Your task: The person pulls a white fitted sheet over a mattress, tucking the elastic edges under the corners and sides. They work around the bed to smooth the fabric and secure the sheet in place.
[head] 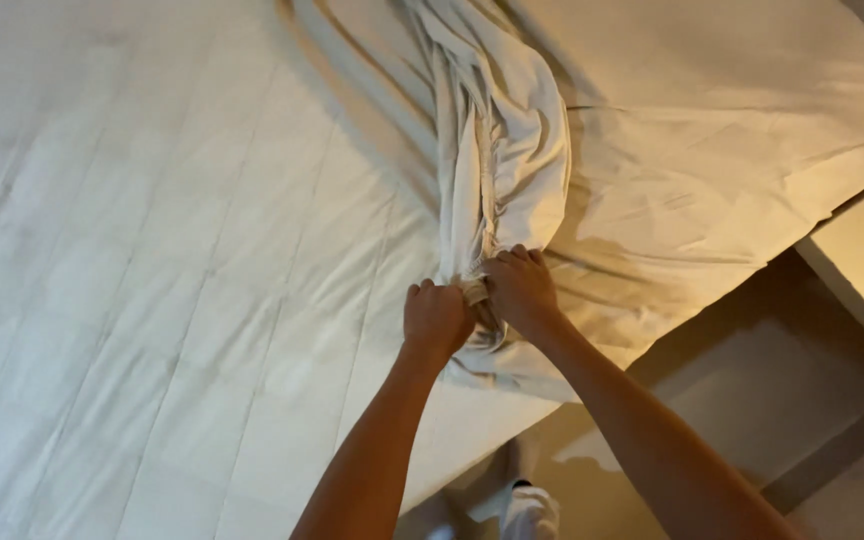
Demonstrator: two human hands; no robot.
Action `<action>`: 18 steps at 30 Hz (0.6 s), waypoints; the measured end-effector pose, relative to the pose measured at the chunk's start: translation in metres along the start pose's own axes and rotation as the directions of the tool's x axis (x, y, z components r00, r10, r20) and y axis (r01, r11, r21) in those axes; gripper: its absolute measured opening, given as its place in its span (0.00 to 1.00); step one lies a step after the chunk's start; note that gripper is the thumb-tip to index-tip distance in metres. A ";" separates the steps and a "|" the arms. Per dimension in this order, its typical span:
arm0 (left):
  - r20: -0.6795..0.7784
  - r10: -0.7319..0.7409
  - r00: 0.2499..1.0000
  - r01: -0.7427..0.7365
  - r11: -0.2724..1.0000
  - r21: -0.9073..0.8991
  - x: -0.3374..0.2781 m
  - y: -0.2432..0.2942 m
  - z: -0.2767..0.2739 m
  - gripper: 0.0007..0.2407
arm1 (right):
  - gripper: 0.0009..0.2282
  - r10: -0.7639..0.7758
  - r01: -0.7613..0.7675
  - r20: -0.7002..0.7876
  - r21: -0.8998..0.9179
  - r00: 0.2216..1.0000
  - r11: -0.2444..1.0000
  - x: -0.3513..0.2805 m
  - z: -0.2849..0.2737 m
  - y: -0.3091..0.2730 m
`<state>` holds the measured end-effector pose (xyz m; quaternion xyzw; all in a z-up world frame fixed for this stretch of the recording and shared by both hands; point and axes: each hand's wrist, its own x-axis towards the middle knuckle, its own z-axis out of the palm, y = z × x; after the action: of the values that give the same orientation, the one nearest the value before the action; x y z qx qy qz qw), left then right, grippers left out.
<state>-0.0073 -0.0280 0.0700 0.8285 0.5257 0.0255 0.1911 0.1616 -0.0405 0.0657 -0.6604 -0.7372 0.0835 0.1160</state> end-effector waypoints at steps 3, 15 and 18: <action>-0.009 -0.054 0.999 0.054 0.999 -0.009 -0.018 -0.014 -0.015 0.07 | 0.08 -0.019 0.021 -0.035 0.082 0.999 0.996 -0.004 -0.004 -0.032; -0.333 -0.029 0.943 0.050 0.997 0.053 -0.043 -0.085 -0.037 0.12 | 0.05 -0.464 0.459 -0.119 -0.069 0.878 0.886 -0.032 0.080 -0.097; -0.285 -0.057 0.957 0.065 0.998 0.016 -0.047 -0.085 -0.058 0.09 | 0.11 -0.521 0.539 -0.156 0.113 0.839 0.835 -0.051 0.024 -0.132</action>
<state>-0.1158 -0.0207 0.1016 0.8019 0.5733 0.1319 0.1039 0.0343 -0.1055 0.0757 -0.4231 -0.8745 0.0650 0.2282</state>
